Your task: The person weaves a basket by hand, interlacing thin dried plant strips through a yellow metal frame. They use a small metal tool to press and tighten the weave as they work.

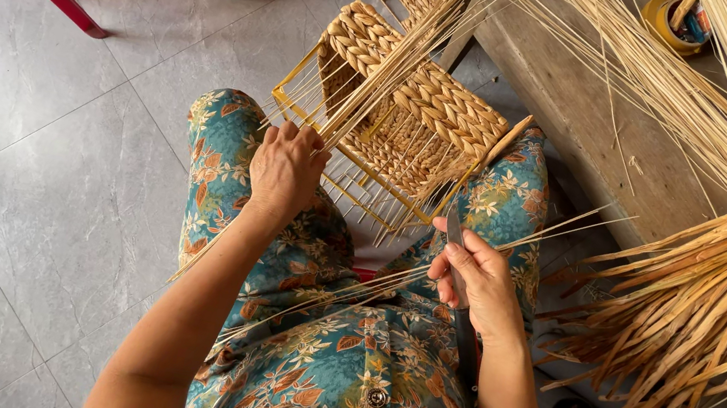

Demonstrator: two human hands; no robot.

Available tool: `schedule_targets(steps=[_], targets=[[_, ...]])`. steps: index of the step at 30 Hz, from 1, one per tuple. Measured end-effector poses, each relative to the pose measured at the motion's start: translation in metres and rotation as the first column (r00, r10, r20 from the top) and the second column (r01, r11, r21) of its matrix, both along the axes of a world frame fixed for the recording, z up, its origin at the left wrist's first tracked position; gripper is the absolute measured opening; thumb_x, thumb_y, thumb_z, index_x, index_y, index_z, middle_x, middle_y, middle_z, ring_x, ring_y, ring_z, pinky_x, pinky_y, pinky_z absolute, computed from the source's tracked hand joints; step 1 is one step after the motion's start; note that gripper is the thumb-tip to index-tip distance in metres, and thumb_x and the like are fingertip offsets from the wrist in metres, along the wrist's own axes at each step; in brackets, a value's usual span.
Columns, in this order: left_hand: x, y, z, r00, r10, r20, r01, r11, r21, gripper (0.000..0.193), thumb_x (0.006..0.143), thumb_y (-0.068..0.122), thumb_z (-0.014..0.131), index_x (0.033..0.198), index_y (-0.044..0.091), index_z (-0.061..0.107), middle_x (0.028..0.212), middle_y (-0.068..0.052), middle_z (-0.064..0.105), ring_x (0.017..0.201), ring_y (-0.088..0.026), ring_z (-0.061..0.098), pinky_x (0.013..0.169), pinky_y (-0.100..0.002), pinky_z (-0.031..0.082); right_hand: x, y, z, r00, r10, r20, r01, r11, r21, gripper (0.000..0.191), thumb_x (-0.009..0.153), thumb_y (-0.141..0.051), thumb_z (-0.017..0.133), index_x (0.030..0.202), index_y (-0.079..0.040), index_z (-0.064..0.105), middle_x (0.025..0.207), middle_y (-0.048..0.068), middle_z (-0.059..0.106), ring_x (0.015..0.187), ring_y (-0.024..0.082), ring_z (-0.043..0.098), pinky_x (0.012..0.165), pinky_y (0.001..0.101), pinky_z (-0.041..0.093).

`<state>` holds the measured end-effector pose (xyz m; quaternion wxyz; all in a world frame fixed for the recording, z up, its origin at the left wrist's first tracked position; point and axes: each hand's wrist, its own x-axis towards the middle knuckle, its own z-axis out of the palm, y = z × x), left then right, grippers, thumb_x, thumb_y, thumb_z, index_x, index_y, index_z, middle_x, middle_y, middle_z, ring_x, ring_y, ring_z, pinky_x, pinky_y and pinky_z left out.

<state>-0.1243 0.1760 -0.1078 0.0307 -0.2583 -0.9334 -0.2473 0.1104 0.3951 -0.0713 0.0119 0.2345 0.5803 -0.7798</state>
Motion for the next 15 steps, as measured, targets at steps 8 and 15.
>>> schedule_targets(steps=[8,15], targets=[[-0.006,0.001,-0.007,0.994,0.066,0.087,-0.069,0.997,0.029,0.023,0.091,0.031,0.074,0.091,0.008,0.076,0.096,-0.009,0.071,0.092,-0.028,0.067,0.077,-0.043,0.055,-0.003,0.002,-0.006,1.0,0.011,0.013,-0.01,0.999,-0.04,0.043,0.103,-0.02,0.054,0.144,-0.003,0.056,0.075,0.007,0.067,0.05,0.007,0.058,0.039,0.0192,0.04],[-0.006,-0.014,0.003,0.984,0.072,0.161,-0.098,0.983,0.154,0.02,0.091,0.029,0.074,0.091,0.009,0.079,0.089,-0.009,0.075,0.074,-0.026,0.071,0.067,-0.041,0.056,-0.003,0.001,-0.008,1.0,0.016,0.011,-0.016,0.999,-0.052,0.043,0.104,-0.02,0.054,0.143,-0.003,0.056,0.076,0.007,0.067,0.05,0.007,0.058,0.04,0.0191,0.04]])
